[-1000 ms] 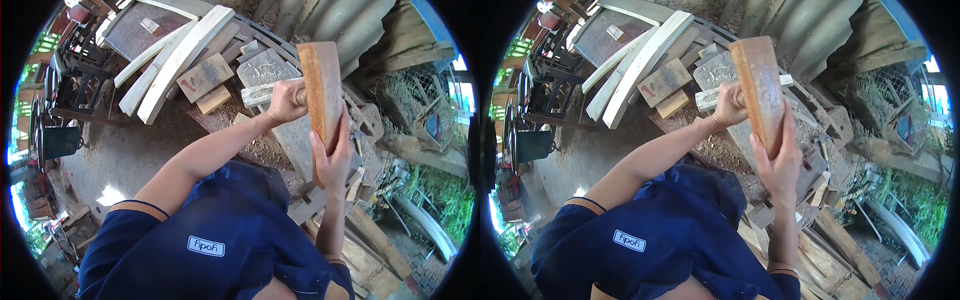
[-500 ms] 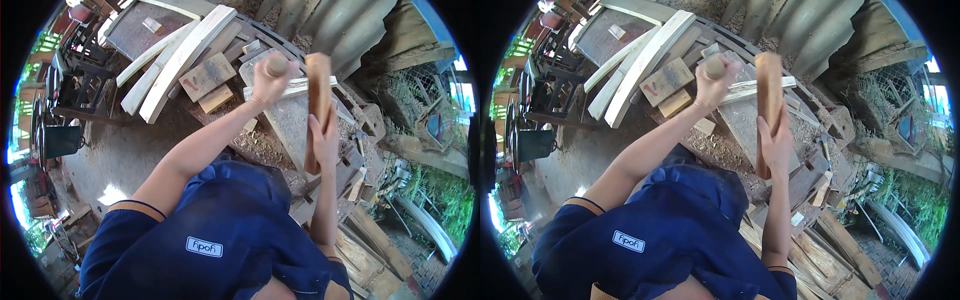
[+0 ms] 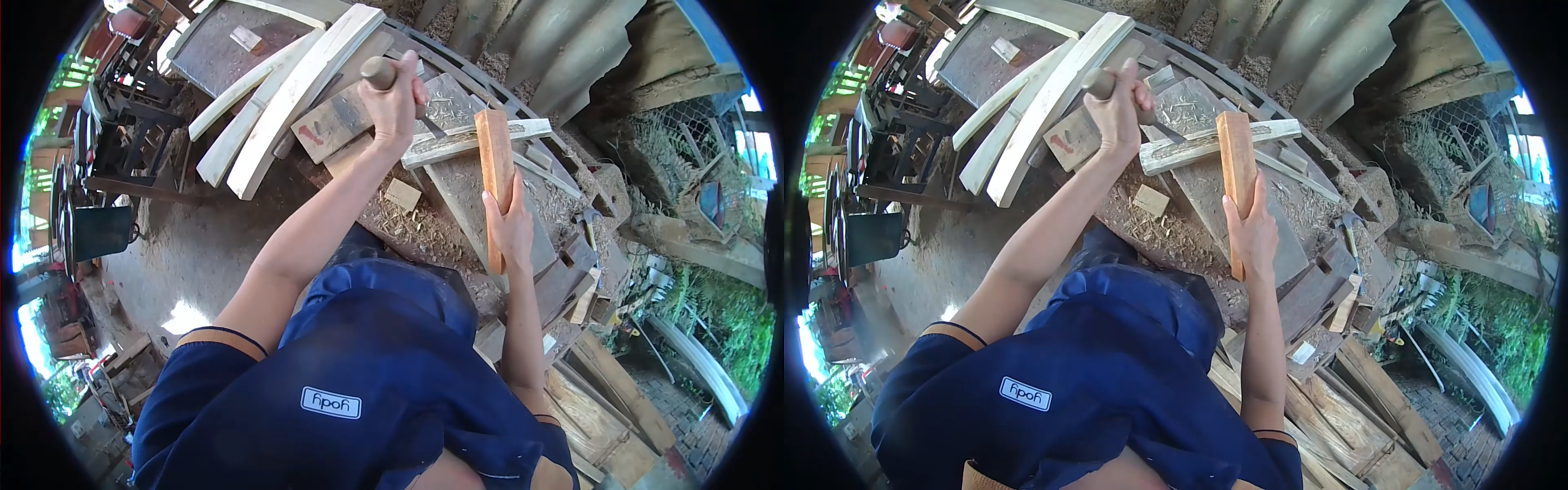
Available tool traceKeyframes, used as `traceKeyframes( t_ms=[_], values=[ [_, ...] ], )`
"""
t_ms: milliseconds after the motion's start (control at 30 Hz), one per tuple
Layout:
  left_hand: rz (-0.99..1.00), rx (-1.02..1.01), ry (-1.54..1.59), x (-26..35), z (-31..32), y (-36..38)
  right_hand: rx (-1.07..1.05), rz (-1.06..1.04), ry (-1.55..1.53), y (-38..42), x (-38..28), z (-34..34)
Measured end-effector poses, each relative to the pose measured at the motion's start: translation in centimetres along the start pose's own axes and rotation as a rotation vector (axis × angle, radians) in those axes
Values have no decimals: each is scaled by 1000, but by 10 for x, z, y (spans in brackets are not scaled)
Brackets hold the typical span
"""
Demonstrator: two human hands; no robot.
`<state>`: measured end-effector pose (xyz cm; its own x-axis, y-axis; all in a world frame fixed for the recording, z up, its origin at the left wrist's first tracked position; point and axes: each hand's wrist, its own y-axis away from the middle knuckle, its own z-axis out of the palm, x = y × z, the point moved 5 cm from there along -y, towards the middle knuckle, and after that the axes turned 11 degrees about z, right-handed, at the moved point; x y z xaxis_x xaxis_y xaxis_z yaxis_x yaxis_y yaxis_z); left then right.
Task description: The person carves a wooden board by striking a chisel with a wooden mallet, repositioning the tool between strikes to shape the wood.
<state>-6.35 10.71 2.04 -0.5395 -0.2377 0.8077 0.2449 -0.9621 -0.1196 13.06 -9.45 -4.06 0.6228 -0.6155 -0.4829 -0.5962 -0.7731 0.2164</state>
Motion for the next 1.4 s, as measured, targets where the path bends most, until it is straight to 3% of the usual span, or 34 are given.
traceKeyframes(
  t_ms=[167, 333, 467, 533, 700, 733, 800, 833, 867, 933, 1000, 1100, 1133, 1200, 1267, 1333, 1400],
  values=[
    [58, -204, -109, -10, 17, 8, 2, 15, -10, 0, 0, 0],
    [83, -272, -301, -21, 23, 14, -15, 36, -25, 0, 0, 0],
    [237, -359, -346, -21, 42, 32, -36, 53, -36, 0, -3, -7],
    [345, -447, -350, -14, 56, 44, -99, 70, -252, -3, -5, -19],
    [404, -591, -515, -24, 66, 69, 303, -131, -780, 28, -66, -123],
    [423, -642, -555, -27, 69, 73, 310, -132, -777, 33, -68, -130],
    [326, -672, -555, -33, 66, 76, 344, -397, -839, 45, -78, -144],
    [342, -696, -549, -33, 66, 79, 390, -520, -524, 48, -82, -142],
    [357, -721, -543, -34, 66, 83, 393, -525, -521, 50, -84, -142],
    [409, -665, -466, -27, 66, 85, 5, -234, -394, 48, -90, -121],
    [418, -724, -503, -30, 62, 82, 52, -209, -320, 51, -96, -125],
    [361, -726, -524, -29, 60, 87, 321, -461, -790, 65, -94, -142],
    [367, -718, -509, -29, 63, 86, 327, -462, -787, 64, -93, -141],
    [379, -741, -500, -22, 60, 85, 15, -284, -322, 56, -94, -116],
    [380, -674, -392, -13, 58, 78, -2, -255, -346, 48, -95, -109],
    [390, -610, -325, -12, 51, 69, 95, -391, -496, 39, -78, -97],
    [125, -466, -301, -13, 41, 50, 128, -310, -537, 27, -66, -81]
  ],
)
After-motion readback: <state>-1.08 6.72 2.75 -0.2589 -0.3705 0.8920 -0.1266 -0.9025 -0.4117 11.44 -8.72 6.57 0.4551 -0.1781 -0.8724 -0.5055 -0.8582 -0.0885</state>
